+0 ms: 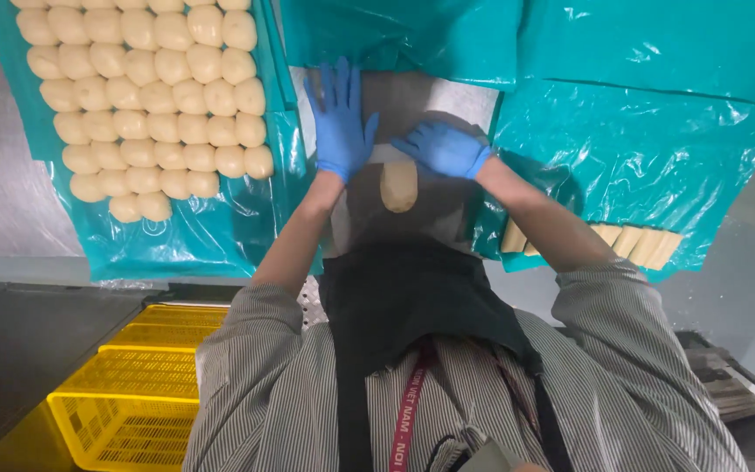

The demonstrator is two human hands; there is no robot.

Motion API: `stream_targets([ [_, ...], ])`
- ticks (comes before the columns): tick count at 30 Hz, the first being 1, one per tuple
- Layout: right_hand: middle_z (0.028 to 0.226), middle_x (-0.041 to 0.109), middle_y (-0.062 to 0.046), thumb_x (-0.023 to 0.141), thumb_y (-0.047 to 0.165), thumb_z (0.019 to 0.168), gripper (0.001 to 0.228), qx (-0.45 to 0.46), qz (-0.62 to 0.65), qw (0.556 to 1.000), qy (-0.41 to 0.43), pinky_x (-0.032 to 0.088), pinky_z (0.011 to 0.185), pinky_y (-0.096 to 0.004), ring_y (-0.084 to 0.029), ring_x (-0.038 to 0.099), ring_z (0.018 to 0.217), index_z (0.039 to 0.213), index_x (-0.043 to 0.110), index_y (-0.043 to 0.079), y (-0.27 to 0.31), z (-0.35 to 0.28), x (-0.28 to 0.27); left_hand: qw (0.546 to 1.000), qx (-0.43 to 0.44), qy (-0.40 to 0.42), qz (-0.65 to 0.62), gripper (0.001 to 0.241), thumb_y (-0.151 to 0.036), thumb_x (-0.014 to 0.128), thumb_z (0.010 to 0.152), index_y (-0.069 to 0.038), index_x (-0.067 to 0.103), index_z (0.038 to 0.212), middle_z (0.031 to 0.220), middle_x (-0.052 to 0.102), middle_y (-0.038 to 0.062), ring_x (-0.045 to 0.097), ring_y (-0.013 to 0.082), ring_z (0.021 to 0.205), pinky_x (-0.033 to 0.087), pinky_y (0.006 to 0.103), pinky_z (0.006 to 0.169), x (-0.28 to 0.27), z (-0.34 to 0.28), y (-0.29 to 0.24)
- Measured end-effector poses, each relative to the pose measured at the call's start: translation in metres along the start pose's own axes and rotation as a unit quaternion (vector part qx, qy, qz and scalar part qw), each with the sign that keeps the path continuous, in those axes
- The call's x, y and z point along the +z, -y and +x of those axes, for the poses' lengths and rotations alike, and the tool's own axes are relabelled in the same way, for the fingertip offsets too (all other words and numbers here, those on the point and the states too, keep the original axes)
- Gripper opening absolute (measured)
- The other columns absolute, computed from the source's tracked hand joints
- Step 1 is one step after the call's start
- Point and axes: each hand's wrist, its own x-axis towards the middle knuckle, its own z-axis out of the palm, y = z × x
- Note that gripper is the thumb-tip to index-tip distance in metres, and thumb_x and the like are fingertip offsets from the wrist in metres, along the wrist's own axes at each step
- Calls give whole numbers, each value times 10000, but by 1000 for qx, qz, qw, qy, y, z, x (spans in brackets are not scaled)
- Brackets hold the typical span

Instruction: Rolling balls of dough into flat rectangles using a rolling pin.

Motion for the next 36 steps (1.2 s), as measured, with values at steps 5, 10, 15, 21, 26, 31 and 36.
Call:
stream_targets([
  [5,1137,680,-140,728,213,907,440,127,122,974,-144,515,960,-422,-318,665,1074,1315,651,68,59,-23,-5,997,-35,60,-29,832,-446,611,967,49,328,1573,1669,205,284,99,519,1532,12,706,1219,3,-58,-23],
  [10,1238,687,-137,714,133,1011,314,305,201,902,-228,524,1027,-417,-337,648,1150,1325,702,122,32,-28,28,997,-20,54,-46,825,-419,619,947,13,328,1587,1652,214,252,122,480,1530,4,733,1197,18,-51,-11],
  [15,1522,469,-248,743,213,929,567,332,93,915,-209,362,1166,-528,-468,432,1400,1436,586,14,58,-20,-8,991,25,-34,-124,787,-359,610,1017,27,283,1620,1698,178,278,102,463,1583,60,576,1307,50,-46,1],
  [21,1644,345,-220,701,399,944,766,393,27,908,-146,245,1244,-599,-472,299,1530,1532,457,-26,149,-53,19,991,-40,90,-86,846,-368,607,957,112,258,1559,1644,231,310,124,450,1542,51,565,1280,29,-134,-40],
  [26,1577,462,-179,728,402,921,723,369,58,914,-158,335,1180,-555,-423,411,1464,1503,521,25,196,-84,39,995,-13,78,-64,813,-359,628,931,93,327,1536,1622,326,273,177,433,1561,67,564,1291,46,-196,-46],
  [31,1462,622,-126,787,307,928,547,299,91,934,-173,441,1086,-468,-325,569,1383,1404,630,87,206,-124,83,989,59,35,-131,640,-315,689,963,-101,495,1534,1606,431,97,340,308,1526,225,521,1268,143,-274,-10],
  [36,1475,596,-119,740,259,966,501,315,92,937,-117,413,1160,-502,-355,520,1397,1423,625,89,189,-106,65,996,85,-6,-11,597,-272,643,1015,-228,483,1588,1631,435,29,337,280,1532,194,550,1313,147,-257,-7],
])
